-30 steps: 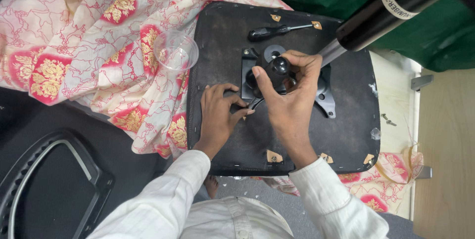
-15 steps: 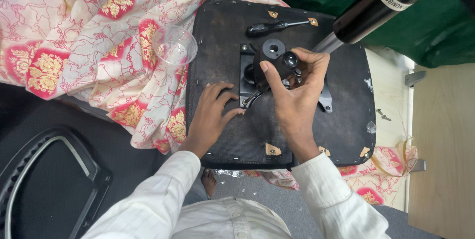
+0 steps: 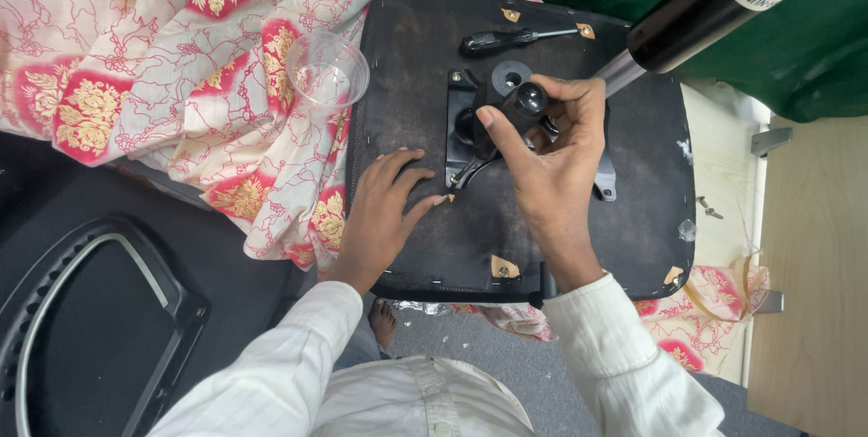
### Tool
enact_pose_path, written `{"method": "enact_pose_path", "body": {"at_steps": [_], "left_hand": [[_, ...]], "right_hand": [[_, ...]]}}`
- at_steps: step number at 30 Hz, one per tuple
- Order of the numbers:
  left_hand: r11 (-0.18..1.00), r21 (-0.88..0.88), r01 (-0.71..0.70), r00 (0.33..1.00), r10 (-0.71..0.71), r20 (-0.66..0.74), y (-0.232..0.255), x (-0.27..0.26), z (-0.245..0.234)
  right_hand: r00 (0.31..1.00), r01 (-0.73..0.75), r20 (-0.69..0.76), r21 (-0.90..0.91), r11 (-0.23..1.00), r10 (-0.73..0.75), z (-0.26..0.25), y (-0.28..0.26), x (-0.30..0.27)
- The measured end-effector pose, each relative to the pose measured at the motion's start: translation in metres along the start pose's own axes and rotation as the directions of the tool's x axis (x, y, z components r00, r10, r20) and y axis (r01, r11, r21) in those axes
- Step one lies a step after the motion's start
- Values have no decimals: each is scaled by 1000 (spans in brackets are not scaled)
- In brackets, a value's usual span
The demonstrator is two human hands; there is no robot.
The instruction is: The person assembles a chair by attaching the central gas lift to the base using a screwdriver. They align the components, insert the screw, and tighten it while stabilizing the chair base.
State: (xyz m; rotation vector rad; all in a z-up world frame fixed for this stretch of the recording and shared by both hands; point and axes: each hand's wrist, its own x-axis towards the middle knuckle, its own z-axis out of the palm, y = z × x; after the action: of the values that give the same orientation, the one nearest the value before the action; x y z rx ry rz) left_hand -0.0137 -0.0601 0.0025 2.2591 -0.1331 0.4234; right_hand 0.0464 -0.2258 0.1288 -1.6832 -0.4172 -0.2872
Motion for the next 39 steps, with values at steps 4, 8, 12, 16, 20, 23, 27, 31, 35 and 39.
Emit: {"method": "enact_pose_path", "body": {"at_steps": [4,8,12,16,20,23,27,31,35,39], "left_hand": [[1000,1,3,1000,-3,-6,0,0,-1],[1000,5,5,1000,-5,3,1,1,-1],[1000,10,-7,1000,7,1,1,2,-1],[1000,-13,-18,1000,18,-6,0,0,-1],[1000,-8,1,999,-1,-44,1,4,0],[998,-39,44,997,-46,-57,8,10,7],[1000,-13,22,997,-23,-77,17,19,18],[998,-21,62,995,-63,-72,19,23,24],[999,-40,4,998,-7,-59,14,27,23],[998,-50,-29,999,27,-27,14,29,25]], "right_hand": [[999,-42,16,-7,999,43,-6,-1,8],[983,-42,180,28,999,37,-11,-8,11],[912,-98,401,16,995,83,-4,-19,7],[924,-89,378,79,993,52,-4,-25,10],[977,-23,212,158,987,-11,-15,-15,22],[997,-8,82,57,998,3,-23,-5,21],[998,-10,58,44,999,8,-21,-1,13],[999,-32,28,136,990,28,-9,-3,2],[997,36,-68,96,995,-29,6,-9,-5],[994,6,-106,-69,998,-13,12,-18,-7]]}}
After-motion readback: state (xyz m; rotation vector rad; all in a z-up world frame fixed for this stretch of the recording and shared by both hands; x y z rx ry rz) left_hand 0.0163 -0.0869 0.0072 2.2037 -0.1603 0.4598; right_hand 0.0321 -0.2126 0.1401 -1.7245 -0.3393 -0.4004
